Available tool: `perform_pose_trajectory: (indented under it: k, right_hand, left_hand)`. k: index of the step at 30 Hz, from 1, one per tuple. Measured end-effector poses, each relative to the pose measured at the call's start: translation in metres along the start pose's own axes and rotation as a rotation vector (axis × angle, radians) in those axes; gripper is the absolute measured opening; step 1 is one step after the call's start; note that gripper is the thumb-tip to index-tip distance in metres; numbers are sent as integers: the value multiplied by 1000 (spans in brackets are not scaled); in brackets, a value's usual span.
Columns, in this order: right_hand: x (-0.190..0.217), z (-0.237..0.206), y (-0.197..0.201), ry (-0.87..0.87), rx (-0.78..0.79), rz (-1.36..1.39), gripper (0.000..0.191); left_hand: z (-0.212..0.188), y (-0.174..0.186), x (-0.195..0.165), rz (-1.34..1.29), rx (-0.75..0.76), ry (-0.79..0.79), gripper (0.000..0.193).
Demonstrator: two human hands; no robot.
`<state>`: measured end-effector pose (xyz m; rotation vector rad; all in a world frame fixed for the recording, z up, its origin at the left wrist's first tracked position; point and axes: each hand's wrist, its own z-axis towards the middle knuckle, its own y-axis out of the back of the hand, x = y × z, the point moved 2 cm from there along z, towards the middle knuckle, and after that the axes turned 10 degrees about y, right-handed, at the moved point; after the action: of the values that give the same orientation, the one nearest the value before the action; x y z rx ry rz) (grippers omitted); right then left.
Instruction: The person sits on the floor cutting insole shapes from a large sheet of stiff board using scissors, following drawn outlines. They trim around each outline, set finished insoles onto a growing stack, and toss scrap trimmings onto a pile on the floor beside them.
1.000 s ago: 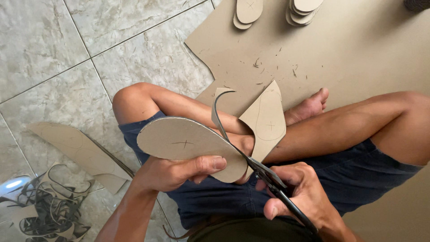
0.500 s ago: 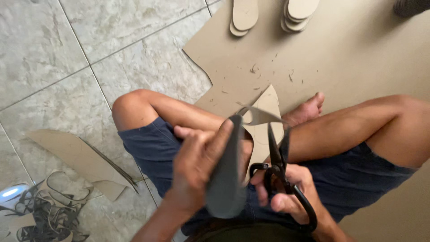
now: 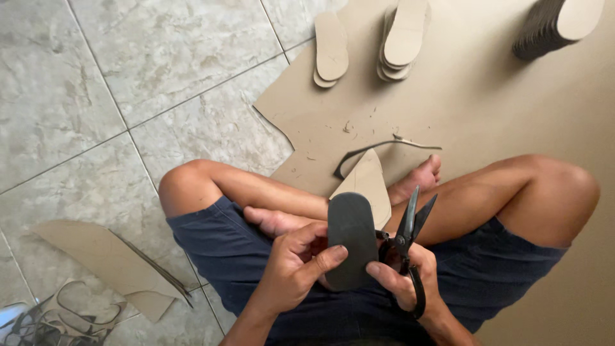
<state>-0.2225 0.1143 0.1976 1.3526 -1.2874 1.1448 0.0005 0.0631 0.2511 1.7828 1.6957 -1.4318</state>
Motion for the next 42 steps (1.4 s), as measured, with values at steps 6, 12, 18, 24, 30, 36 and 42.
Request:
perform_pose_trajectory:
  k: [6, 12, 18, 24, 30, 36, 42]
  right_hand:
    - [-14, 5, 9, -141, -108, 183, 23]
    - [-32, 9, 27, -32, -155, 232, 23]
    - [-32, 5, 25, -175, -154, 730, 30]
    - [-22, 4, 31, -55, -249, 120, 24]
    - [-18, 3, 32, -68, -259, 126, 23]
    - [-6, 12, 28, -26, -308, 45, 21]
    - [31, 41, 24, 233, -322, 16, 17]
  left_hand:
    - [10, 13, -12, -52, 44, -98, 25]
    - [25, 12, -19, 38, -18, -14, 26]
    - [23, -26, -28, 1020, -73, -900, 36]
    - [29, -33, -10, 685, -358, -586, 46]
    - [48, -23, 23, 272, -171, -256, 41]
    - [69, -13, 43, 209, -287, -286, 35]
    - [77, 0, 47, 257, -345, -148, 32]
